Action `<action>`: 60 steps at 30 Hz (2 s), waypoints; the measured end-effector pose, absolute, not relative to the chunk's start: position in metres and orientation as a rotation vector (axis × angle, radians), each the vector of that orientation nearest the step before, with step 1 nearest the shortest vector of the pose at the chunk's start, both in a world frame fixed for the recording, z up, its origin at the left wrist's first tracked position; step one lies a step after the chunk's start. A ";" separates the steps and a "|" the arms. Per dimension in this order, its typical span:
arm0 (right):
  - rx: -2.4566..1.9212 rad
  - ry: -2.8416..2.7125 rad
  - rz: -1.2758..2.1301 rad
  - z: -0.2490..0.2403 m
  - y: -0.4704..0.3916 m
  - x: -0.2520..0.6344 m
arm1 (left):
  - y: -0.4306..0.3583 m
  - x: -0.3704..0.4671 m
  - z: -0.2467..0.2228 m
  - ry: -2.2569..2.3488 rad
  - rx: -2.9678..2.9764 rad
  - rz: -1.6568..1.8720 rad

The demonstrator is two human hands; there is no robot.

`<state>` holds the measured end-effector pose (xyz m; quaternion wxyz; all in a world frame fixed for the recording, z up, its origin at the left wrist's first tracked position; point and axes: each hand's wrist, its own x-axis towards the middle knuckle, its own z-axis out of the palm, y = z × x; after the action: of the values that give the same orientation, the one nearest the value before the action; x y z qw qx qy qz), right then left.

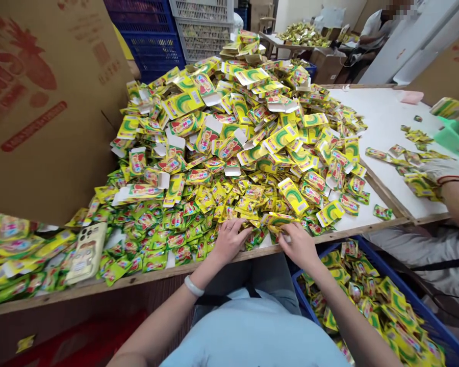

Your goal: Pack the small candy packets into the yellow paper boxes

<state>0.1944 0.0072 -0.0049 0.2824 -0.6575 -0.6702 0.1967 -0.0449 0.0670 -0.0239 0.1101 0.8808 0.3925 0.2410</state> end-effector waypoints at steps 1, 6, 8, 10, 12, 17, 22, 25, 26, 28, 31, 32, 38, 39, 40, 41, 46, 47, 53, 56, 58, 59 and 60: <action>-1.731 -1.782 0.573 -0.001 0.007 0.203 | 0.068 -0.044 -0.021 1.167 2.539 0.768; -1.390 -1.342 1.158 0.018 0.008 0.220 | 0.067 -0.039 0.005 1.215 2.179 0.814; -1.262 -1.185 1.326 0.027 0.009 0.213 | 0.065 -0.034 0.016 1.174 2.029 0.732; -1.194 -1.158 1.401 0.035 0.009 0.201 | 0.061 -0.029 0.026 1.100 1.881 0.695; -1.186 -1.214 1.358 0.040 0.009 0.185 | 0.056 -0.024 0.035 1.055 1.731 0.712; -1.345 -1.563 0.887 0.041 0.003 0.163 | 0.043 -0.022 0.043 0.908 1.525 0.659; -1.377 -1.397 1.022 0.032 -0.011 0.179 | 0.035 -0.021 0.046 0.774 1.563 0.550; -1.125 -1.269 1.538 0.023 -0.026 0.190 | 0.026 -0.011 0.047 0.704 1.667 0.418; -1.074 -1.262 1.626 0.019 -0.031 0.192 | 0.021 -0.006 0.047 0.708 1.727 0.372; -1.119 -1.282 1.607 0.012 -0.043 0.194 | 0.014 0.004 0.045 0.752 1.871 0.276; -1.318 -1.299 1.417 0.006 -0.056 0.202 | 0.016 0.018 0.045 0.802 2.090 0.116; -1.365 -1.263 1.373 0.005 -0.059 0.208 | 0.021 0.022 0.046 0.801 2.160 0.097; -1.409 -0.665 1.260 0.001 -0.057 0.259 | 0.074 0.045 0.043 0.757 2.706 0.193; -1.390 -0.621 1.296 0.000 -0.054 0.264 | 0.079 0.048 0.039 0.729 2.756 0.144; -1.376 -0.599 1.335 -0.001 -0.051 0.267 | 0.081 0.050 0.035 0.698 2.787 0.104; -1.365 -0.595 1.370 -0.001 -0.048 0.267 | 0.082 0.050 0.032 0.662 2.808 0.088; -1.285 -0.622 1.533 0.004 -0.038 0.249 | 0.070 0.034 0.028 0.419 2.864 0.366; -1.262 -0.621 1.533 0.006 -0.036 0.243 | 0.067 0.029 0.029 0.435 2.807 0.481; -1.108 -0.618 1.543 0.016 -0.032 0.204 | 0.043 0.023 0.021 0.714 1.589 0.949; -1.114 -0.711 1.535 0.027 -0.033 0.195 | 0.035 0.029 0.021 0.660 1.156 0.941; -1.155 -0.761 1.347 0.041 -0.032 0.199 | 0.034 0.028 0.024 0.655 1.023 0.973; -1.153 -0.779 1.236 0.049 -0.030 0.202 | 0.035 0.026 0.026 0.655 0.995 0.956; -1.134 -0.799 1.136 0.058 -0.027 0.204 | 0.035 0.023 0.028 0.651 0.992 0.902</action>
<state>0.2041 -0.0269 0.0585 0.6243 -0.4942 -0.3479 0.4949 0.0232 0.0352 0.0284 0.7349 0.4513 0.2963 0.4105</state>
